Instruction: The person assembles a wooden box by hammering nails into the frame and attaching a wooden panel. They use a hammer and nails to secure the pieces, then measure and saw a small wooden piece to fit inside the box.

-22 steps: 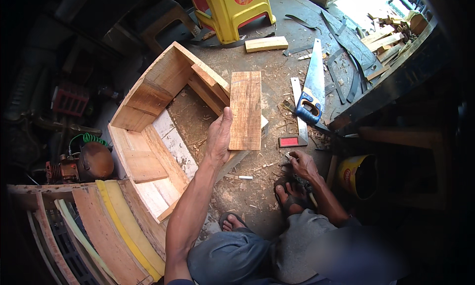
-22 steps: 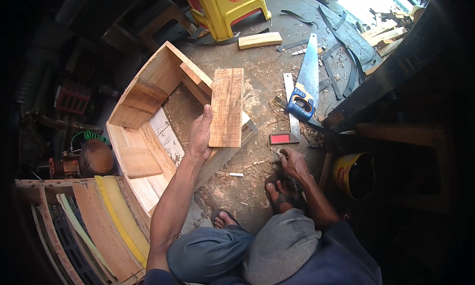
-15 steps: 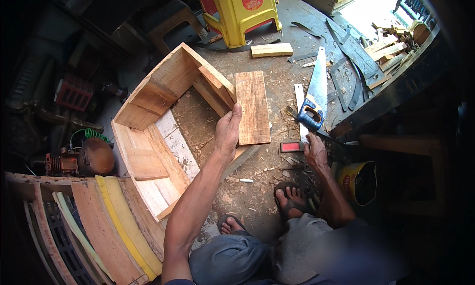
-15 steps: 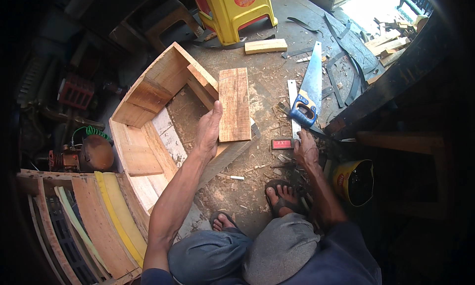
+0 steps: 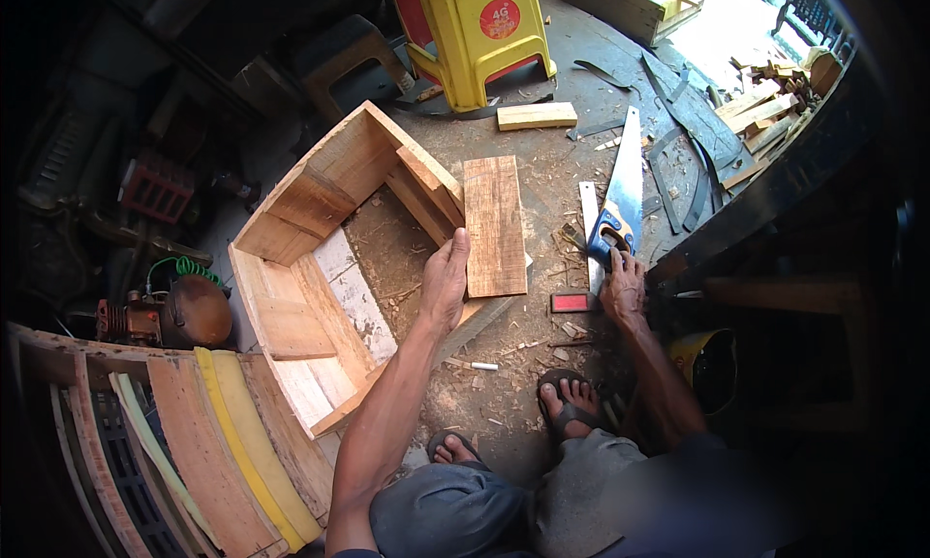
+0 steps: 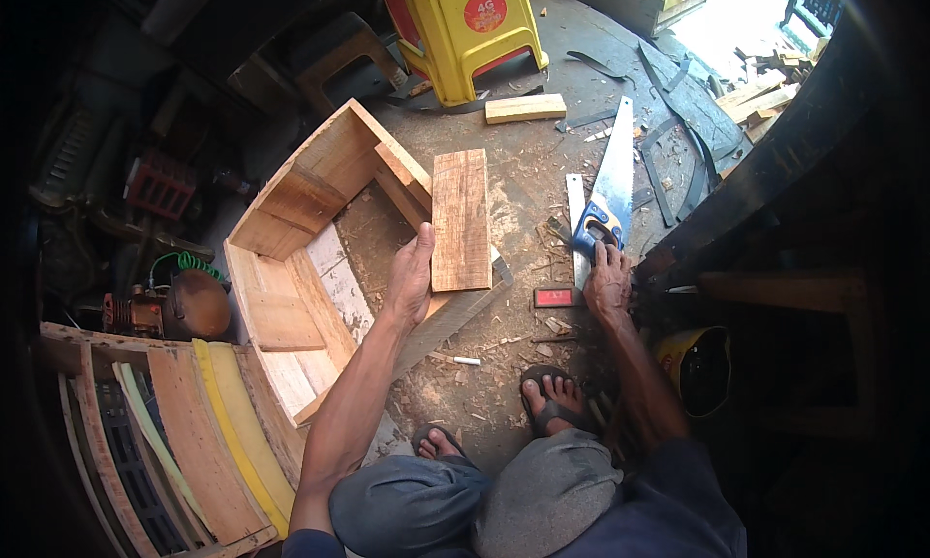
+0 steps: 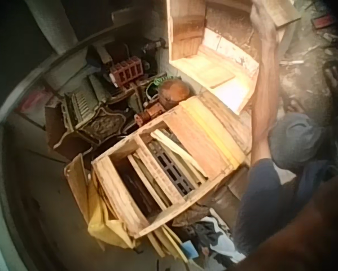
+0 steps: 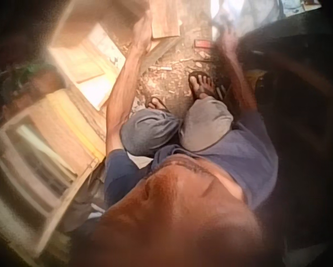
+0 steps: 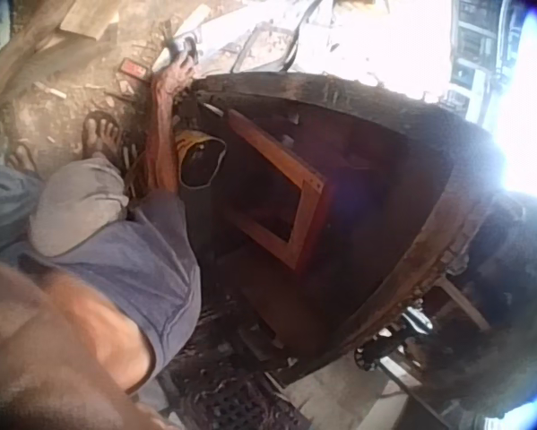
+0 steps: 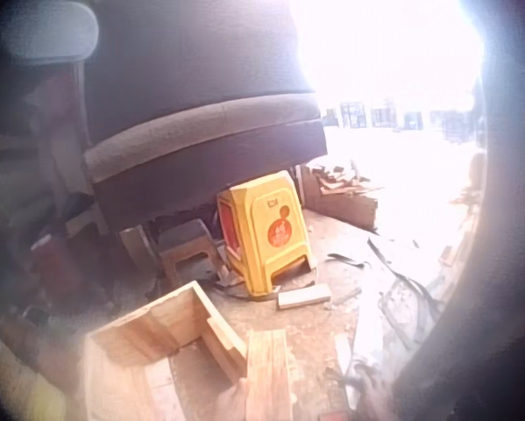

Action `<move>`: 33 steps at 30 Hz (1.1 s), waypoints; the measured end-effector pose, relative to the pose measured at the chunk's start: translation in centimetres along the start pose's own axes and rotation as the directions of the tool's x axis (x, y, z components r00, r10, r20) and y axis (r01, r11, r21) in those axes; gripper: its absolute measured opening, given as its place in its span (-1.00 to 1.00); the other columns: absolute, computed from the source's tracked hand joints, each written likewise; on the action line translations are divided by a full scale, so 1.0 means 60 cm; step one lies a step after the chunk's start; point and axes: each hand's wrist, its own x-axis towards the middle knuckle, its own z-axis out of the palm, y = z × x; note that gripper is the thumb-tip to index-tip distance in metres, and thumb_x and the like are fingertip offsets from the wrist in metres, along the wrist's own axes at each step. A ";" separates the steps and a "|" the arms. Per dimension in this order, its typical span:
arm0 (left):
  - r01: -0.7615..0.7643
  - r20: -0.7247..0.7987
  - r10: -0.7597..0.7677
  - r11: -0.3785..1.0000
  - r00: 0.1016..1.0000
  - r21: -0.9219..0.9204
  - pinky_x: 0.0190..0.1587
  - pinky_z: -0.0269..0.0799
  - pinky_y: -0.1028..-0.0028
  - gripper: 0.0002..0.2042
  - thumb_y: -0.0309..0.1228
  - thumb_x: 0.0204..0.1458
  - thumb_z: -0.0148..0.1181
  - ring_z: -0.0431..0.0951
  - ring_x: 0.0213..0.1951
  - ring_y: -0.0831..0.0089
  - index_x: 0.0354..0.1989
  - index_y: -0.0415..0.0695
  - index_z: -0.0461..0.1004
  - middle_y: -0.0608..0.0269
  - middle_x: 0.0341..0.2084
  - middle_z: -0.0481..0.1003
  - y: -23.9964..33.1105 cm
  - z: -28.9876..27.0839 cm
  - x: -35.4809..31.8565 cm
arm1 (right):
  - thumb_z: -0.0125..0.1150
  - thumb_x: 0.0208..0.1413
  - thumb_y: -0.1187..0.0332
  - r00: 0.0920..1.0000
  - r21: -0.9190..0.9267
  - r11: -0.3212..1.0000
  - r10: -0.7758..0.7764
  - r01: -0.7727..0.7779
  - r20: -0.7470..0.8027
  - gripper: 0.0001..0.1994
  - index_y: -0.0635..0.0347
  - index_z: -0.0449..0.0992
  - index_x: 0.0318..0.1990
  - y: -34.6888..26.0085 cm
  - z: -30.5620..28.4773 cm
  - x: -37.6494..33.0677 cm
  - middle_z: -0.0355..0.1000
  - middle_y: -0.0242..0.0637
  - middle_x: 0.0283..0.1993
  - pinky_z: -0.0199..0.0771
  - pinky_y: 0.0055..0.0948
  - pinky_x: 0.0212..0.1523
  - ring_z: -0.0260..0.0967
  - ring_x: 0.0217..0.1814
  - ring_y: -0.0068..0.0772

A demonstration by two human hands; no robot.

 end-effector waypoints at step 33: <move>-0.062 -0.072 0.064 0.998 0.995 0.021 0.19 0.44 0.39 -0.36 0.08 0.34 0.07 0.54 0.09 0.39 0.15 -0.40 0.44 -0.01 0.03 0.56 -0.011 -0.009 -0.005 | 0.39 -0.03 0.27 0.944 -0.057 0.997 0.068 -0.052 0.322 -0.30 0.07 0.32 0.32 0.004 -0.032 0.051 0.49 0.01 0.15 0.31 -0.02 0.21 0.36 0.16 0.12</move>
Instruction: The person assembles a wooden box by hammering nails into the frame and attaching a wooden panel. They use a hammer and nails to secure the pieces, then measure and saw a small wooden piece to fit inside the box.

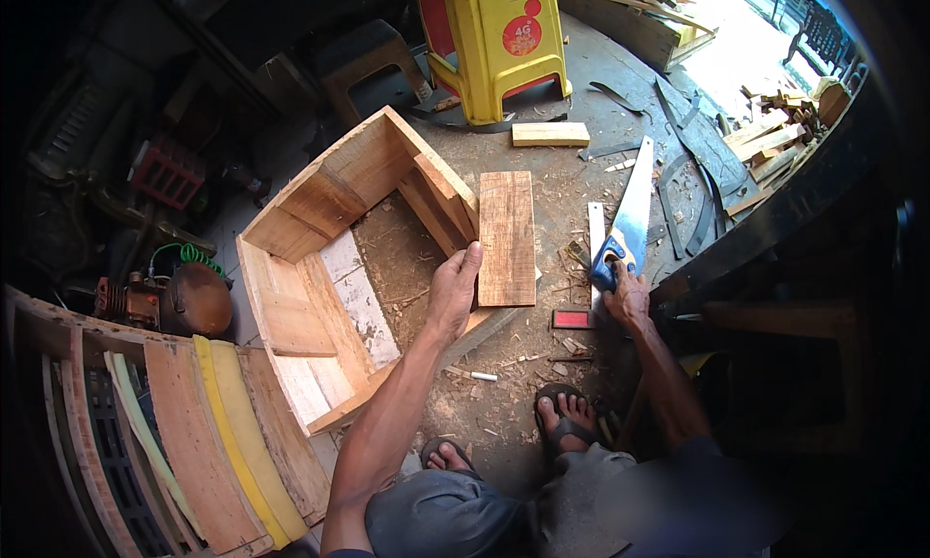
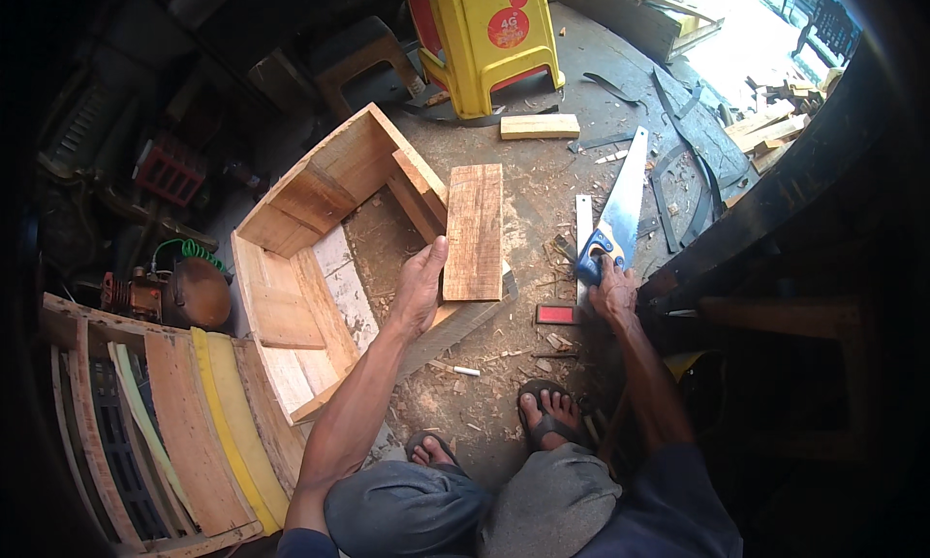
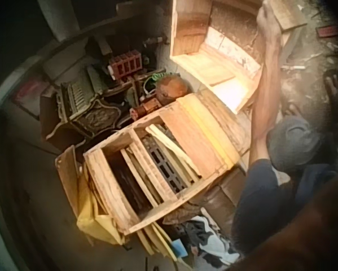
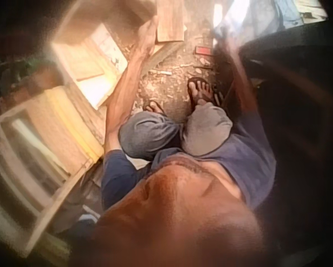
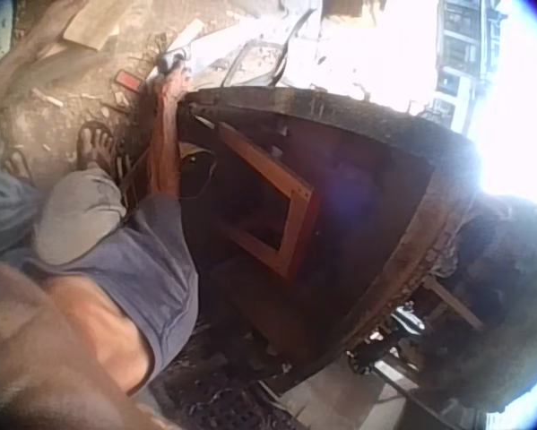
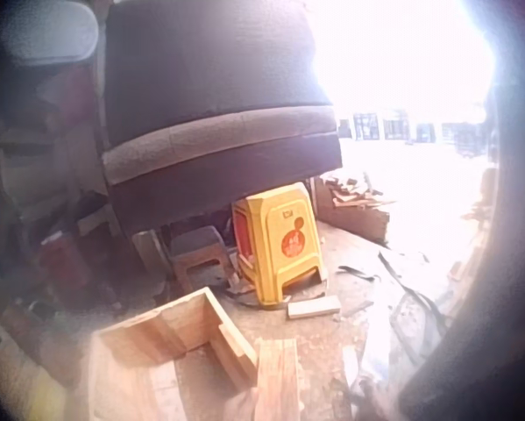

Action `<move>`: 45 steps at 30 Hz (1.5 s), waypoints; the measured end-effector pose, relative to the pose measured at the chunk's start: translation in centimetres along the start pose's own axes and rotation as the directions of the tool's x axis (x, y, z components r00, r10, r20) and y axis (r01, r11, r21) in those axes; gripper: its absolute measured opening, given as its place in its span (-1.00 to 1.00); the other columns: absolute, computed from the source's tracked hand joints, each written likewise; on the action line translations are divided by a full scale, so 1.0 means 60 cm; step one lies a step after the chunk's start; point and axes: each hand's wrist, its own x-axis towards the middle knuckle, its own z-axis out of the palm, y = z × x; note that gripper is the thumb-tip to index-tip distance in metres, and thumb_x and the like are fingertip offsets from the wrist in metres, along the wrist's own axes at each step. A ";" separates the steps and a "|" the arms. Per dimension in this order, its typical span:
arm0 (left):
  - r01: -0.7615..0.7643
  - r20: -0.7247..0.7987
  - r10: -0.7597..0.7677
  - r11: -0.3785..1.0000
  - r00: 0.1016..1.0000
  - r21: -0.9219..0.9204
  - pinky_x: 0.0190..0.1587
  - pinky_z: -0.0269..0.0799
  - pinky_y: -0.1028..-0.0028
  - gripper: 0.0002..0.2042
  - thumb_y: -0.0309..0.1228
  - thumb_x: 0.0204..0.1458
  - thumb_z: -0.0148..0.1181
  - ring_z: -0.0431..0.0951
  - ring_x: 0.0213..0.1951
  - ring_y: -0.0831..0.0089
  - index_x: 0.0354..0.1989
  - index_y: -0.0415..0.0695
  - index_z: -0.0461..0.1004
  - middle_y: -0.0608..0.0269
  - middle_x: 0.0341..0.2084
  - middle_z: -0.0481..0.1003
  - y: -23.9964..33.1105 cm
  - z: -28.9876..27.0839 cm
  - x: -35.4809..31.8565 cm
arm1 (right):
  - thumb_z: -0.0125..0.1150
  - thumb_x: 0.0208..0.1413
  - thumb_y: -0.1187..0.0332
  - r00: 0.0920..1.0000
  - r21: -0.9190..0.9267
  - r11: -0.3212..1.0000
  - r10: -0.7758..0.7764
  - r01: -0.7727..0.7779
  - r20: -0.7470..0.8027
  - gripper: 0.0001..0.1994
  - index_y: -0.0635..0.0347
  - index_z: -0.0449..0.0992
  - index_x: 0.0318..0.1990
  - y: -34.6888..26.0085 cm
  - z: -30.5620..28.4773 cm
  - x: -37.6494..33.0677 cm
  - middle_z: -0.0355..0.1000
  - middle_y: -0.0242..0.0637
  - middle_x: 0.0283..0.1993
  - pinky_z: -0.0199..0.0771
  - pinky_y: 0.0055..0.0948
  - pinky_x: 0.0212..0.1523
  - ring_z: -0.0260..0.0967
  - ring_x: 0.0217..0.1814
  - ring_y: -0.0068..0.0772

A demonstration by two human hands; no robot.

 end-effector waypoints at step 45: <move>-0.121 -0.099 0.141 0.974 0.985 0.189 -0.38 0.27 0.43 -0.44 0.13 0.32 0.10 0.28 -0.42 0.61 -0.31 -0.26 0.53 0.40 -0.52 0.38 -0.045 -0.009 0.022 | 0.08 0.06 0.53 0.969 0.210 0.976 0.002 0.051 -0.248 -0.36 0.23 0.24 0.39 0.039 0.099 -0.048 0.23 0.15 0.39 0.20 -0.03 0.45 0.15 0.45 0.24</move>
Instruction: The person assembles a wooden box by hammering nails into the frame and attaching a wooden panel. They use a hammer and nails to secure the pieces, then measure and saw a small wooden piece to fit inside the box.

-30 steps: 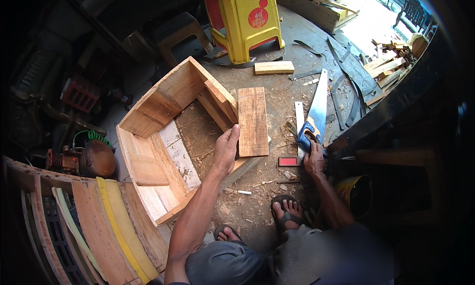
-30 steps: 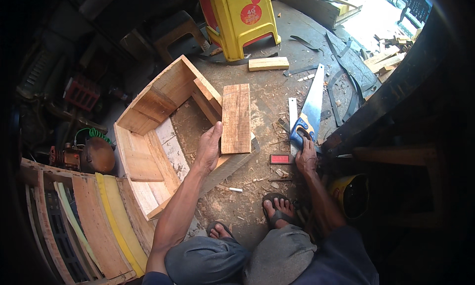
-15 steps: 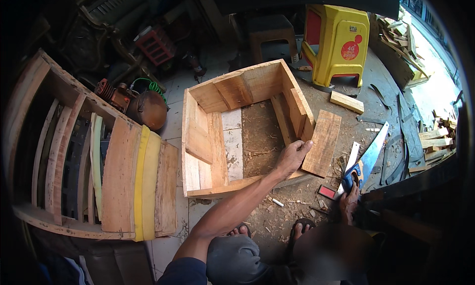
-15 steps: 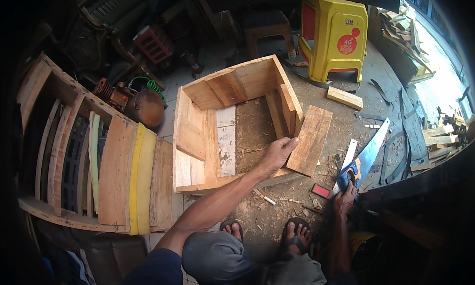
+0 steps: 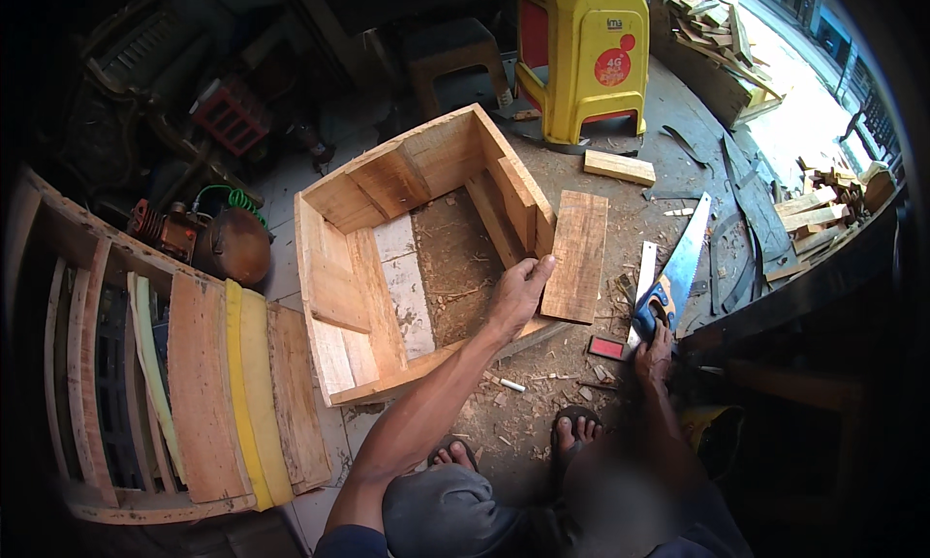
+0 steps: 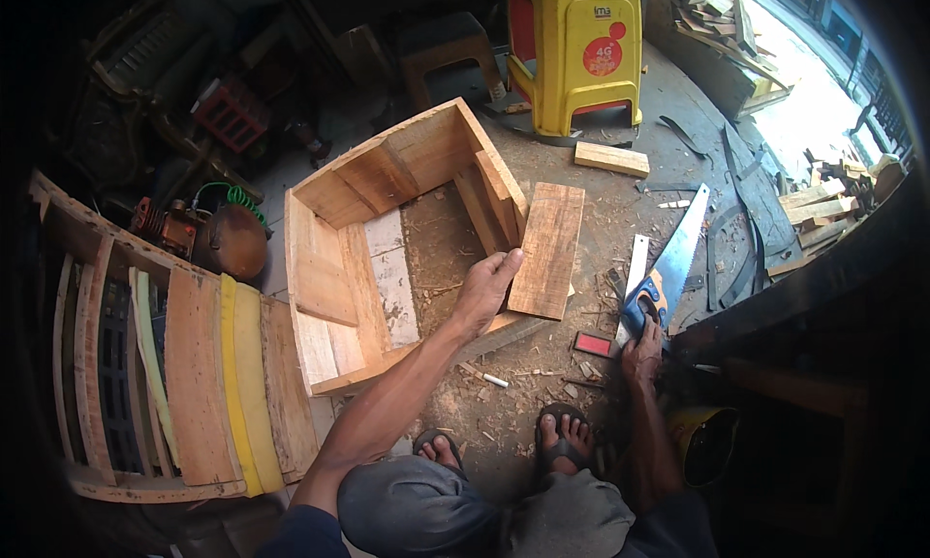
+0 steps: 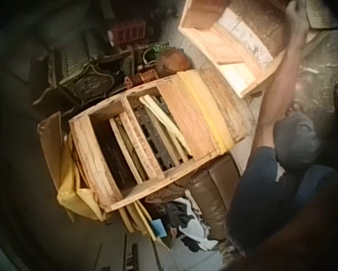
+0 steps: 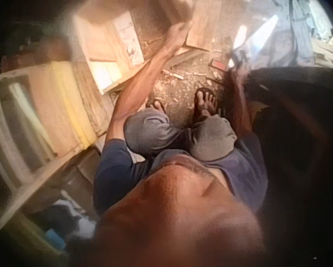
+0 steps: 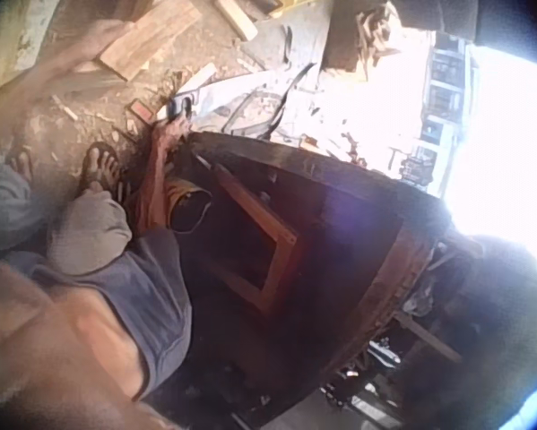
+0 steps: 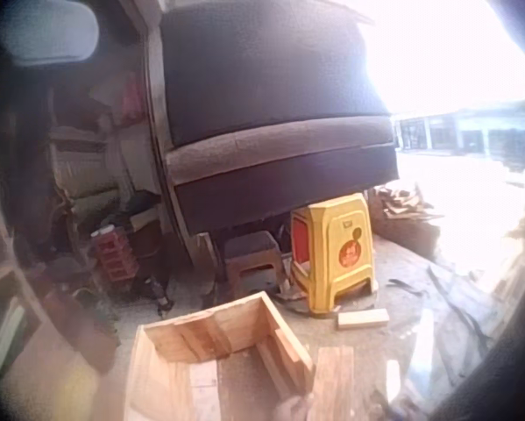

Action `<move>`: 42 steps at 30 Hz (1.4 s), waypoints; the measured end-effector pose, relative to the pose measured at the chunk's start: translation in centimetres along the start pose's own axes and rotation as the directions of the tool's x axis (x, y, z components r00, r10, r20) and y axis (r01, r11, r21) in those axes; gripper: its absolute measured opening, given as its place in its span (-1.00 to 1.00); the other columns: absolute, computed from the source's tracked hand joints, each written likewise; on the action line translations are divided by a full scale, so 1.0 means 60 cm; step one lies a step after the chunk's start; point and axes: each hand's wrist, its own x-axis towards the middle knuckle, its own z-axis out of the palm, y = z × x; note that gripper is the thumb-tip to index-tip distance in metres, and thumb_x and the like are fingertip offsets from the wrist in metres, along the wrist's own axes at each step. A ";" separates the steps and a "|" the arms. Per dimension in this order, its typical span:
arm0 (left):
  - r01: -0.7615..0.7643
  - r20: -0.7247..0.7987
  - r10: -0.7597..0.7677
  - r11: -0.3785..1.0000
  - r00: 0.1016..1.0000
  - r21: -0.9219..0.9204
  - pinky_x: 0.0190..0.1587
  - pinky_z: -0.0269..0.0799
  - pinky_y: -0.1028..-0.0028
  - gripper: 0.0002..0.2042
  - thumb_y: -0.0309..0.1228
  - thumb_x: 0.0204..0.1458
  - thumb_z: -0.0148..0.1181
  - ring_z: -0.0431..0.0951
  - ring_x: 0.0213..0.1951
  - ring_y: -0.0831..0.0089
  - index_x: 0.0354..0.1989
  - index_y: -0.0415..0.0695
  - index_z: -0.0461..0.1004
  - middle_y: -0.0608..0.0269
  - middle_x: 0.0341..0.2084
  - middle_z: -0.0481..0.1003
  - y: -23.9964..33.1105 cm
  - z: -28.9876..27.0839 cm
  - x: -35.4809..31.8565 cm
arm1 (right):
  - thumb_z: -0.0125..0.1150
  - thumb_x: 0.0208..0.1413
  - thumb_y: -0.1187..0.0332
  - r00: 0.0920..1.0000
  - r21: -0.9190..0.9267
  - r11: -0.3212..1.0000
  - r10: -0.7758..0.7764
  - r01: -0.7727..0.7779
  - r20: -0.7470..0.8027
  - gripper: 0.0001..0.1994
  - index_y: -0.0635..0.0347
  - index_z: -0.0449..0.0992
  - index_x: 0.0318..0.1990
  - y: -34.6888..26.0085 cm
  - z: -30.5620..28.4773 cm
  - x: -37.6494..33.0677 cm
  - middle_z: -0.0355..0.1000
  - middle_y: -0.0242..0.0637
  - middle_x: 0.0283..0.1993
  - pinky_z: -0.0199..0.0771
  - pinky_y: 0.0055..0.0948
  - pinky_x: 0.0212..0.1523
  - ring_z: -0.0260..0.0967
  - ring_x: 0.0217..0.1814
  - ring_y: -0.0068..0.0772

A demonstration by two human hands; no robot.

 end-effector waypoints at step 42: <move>0.052 0.051 -0.050 0.997 0.997 -0.051 0.10 0.41 0.49 -0.54 -0.08 0.38 0.10 0.51 -0.02 0.53 0.08 -0.32 0.44 0.15 -0.06 0.56 0.041 0.001 -0.018 | 0.29 0.25 0.28 0.730 0.675 0.280 0.288 -0.683 0.619 -0.74 0.18 0.46 0.00 -0.148 -0.065 -0.101 0.49 -0.32 -0.15 0.62 -0.32 -0.26 0.49 -0.25 -0.43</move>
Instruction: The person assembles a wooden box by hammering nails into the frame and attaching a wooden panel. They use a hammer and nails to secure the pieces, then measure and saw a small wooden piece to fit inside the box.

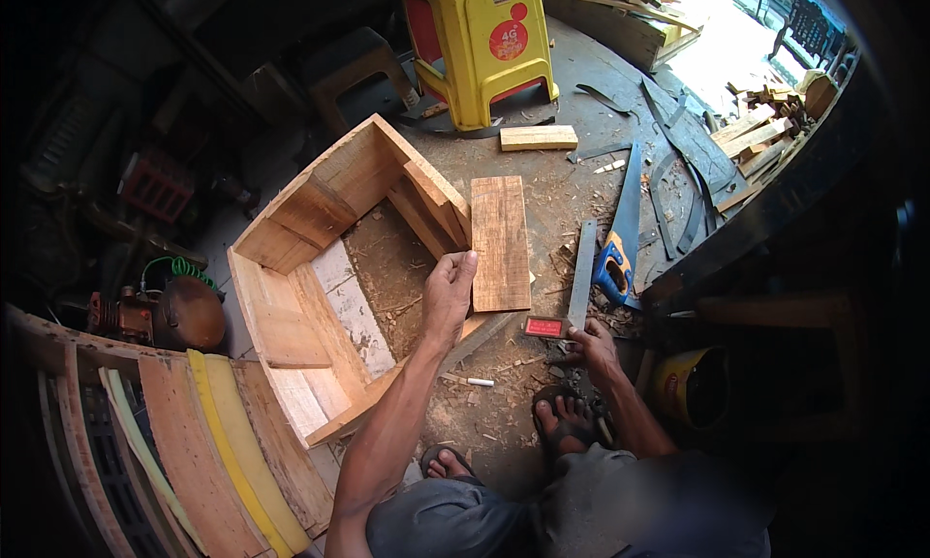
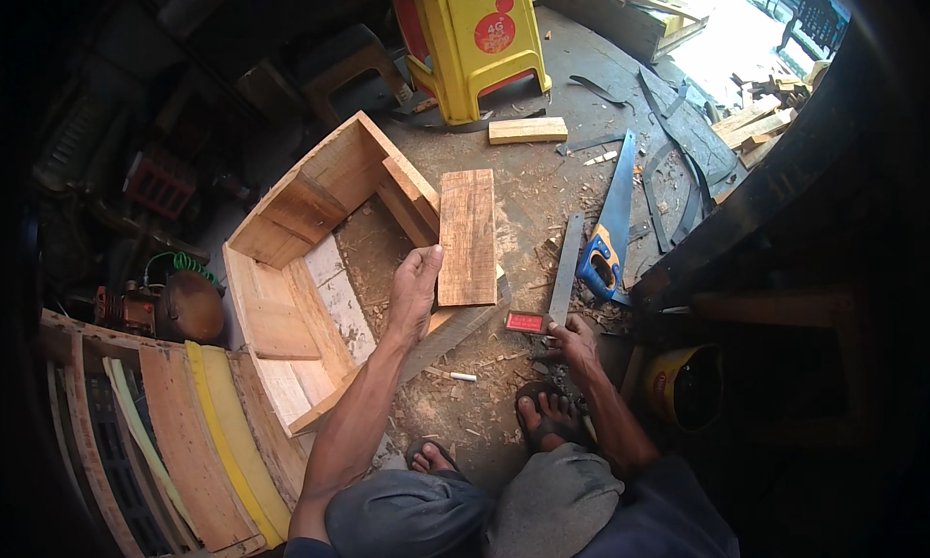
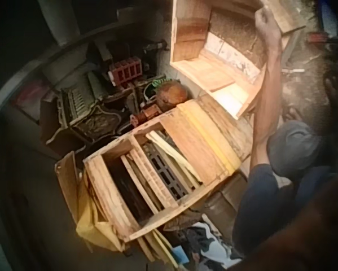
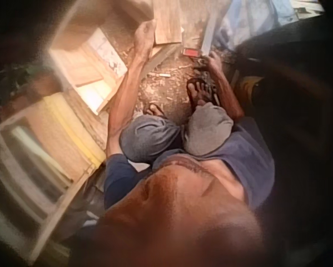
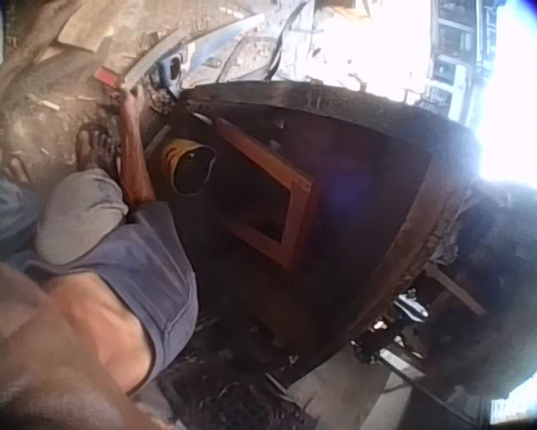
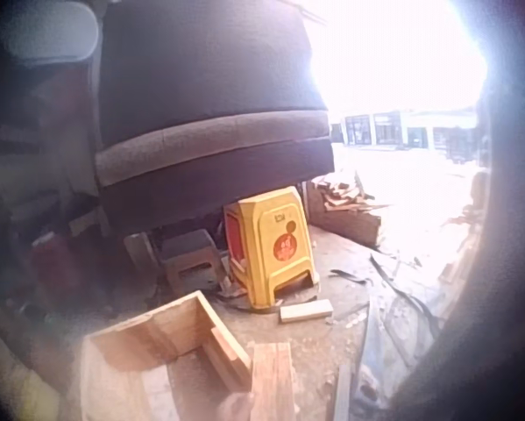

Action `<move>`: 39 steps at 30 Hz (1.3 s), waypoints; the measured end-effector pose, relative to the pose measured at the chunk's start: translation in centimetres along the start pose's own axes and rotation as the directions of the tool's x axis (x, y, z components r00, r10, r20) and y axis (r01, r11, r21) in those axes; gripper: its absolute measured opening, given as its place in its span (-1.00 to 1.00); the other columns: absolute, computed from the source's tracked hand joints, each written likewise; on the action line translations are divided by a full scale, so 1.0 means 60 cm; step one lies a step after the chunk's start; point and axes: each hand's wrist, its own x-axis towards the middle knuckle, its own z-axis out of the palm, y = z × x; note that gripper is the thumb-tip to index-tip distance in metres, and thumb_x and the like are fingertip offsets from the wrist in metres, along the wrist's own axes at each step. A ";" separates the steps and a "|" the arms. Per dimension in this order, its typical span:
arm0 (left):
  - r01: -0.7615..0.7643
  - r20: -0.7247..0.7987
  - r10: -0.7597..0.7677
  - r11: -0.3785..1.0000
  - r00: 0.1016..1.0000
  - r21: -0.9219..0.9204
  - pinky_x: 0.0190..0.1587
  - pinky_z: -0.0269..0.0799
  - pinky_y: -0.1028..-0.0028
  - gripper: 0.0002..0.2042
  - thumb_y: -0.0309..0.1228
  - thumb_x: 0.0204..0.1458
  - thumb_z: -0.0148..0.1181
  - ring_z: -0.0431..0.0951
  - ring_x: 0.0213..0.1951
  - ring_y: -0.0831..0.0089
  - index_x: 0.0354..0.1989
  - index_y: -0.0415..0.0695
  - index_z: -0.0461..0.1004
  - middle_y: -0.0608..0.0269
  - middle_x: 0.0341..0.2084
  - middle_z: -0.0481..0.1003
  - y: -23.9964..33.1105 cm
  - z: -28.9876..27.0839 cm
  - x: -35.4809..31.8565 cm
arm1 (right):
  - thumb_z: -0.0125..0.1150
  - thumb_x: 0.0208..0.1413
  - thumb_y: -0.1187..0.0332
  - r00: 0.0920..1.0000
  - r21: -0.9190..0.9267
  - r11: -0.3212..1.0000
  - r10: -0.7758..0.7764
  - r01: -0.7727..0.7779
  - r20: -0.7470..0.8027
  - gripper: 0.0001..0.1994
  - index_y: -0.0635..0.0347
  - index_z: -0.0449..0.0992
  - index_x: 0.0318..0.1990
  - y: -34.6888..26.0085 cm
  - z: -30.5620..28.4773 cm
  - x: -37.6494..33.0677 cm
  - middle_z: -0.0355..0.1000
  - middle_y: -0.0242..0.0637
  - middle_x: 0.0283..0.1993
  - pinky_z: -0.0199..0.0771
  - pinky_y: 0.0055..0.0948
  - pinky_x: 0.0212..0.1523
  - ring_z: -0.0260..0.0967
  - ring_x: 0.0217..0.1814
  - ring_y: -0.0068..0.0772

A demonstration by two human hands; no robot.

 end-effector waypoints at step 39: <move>-0.159 0.024 0.168 0.857 0.985 0.490 -0.38 0.29 0.50 -0.36 -0.17 0.33 0.21 0.35 -0.48 0.63 0.50 -0.06 0.13 0.35 -0.55 0.43 0.039 0.019 -0.011 | 0.13 0.42 0.21 0.913 0.013 0.994 -0.103 0.107 0.396 -0.63 0.40 0.44 0.12 -0.171 0.139 -0.190 0.54 -0.14 -0.18 0.72 -0.39 -0.28 0.65 -0.30 -0.30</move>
